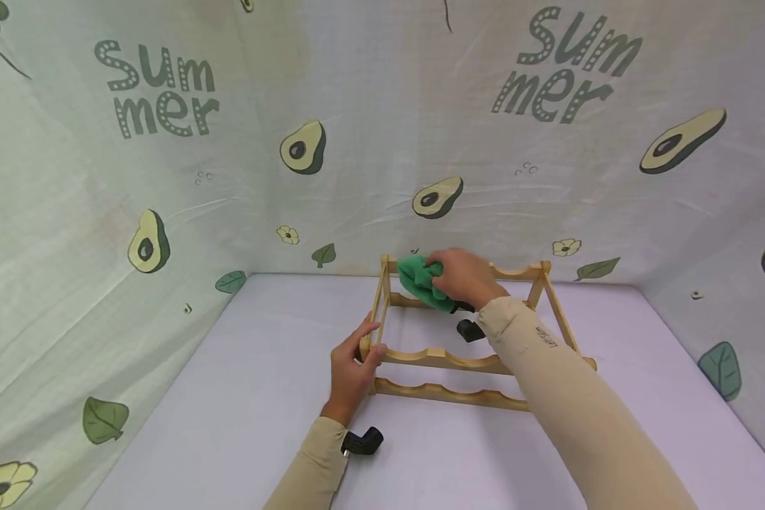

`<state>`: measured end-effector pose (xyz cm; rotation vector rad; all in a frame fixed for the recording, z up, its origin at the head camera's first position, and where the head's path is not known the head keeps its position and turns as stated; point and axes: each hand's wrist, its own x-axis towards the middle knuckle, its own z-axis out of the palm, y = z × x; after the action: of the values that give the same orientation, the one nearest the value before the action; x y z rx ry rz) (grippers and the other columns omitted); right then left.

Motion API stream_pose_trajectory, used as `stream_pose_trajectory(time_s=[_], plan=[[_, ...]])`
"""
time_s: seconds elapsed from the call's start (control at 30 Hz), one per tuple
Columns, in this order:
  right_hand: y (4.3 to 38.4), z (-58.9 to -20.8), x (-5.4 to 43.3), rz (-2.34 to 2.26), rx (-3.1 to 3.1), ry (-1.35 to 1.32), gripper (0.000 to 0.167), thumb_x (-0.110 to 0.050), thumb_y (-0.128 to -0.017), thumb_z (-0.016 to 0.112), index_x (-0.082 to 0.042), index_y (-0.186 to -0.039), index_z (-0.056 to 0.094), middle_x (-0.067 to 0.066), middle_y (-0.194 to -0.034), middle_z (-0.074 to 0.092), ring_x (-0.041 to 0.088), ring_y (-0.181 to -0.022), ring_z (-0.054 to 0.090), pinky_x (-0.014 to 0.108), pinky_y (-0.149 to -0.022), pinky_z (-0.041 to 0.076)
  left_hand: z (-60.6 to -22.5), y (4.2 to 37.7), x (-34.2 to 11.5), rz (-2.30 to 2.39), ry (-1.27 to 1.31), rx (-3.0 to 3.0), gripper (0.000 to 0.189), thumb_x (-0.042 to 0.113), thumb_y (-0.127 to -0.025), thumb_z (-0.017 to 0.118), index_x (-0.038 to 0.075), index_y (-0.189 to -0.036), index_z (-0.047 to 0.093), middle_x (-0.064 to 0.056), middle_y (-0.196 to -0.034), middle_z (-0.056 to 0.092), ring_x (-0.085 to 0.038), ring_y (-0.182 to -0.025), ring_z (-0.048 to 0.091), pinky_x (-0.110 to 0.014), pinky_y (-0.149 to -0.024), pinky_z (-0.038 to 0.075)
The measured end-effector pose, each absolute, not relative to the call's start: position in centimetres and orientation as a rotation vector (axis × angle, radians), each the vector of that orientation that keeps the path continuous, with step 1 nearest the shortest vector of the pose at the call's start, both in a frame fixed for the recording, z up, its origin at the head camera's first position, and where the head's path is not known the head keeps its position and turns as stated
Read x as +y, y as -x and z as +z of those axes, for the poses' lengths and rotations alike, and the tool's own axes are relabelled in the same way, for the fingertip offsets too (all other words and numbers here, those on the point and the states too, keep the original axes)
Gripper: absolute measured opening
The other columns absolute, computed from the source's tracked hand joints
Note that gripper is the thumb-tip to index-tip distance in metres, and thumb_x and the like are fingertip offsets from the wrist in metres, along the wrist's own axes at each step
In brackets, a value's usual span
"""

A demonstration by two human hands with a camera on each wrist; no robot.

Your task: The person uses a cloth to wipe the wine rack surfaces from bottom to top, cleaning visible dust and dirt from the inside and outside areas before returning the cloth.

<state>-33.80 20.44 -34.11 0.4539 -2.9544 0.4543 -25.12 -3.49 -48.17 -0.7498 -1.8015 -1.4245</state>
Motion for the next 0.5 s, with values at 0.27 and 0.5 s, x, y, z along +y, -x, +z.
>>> stream_pose_trajectory(time_s=[0.27, 0.5], plan=[[32.8, -33.7, 23.8, 0.397, -2.98, -0.396, 0.037, -0.018, -0.088, 0.064, -0.012, -0.124, 0.069, 0.019, -0.124, 0.065, 0.031, -0.093, 0.06, 0.049, -0.07, 0.051, -48.5, 25.4, -3.4, -1.409, 0.734, -1.809, 0.045, 0.038, -0.095, 0.069, -0.001, -0.119, 0.068, -0.023, -0.131, 0.061, -0.035, -0.119, 0.061, -0.03, -0.097, 0.048], [32.1, -33.8, 26.7, 0.409, -2.997, -0.288, 0.039, -0.019, -0.086, 0.064, -0.011, -0.125, 0.069, 0.022, -0.125, 0.064, 0.034, -0.096, 0.059, 0.053, -0.073, 0.048, -46.1, 23.8, -3.3, -1.416, 0.773, -1.761, 0.034, 0.006, -0.086, 0.077, -0.012, -0.114, 0.066, -0.035, -0.124, 0.06, -0.048, -0.112, 0.062, -0.029, -0.096, 0.049]])
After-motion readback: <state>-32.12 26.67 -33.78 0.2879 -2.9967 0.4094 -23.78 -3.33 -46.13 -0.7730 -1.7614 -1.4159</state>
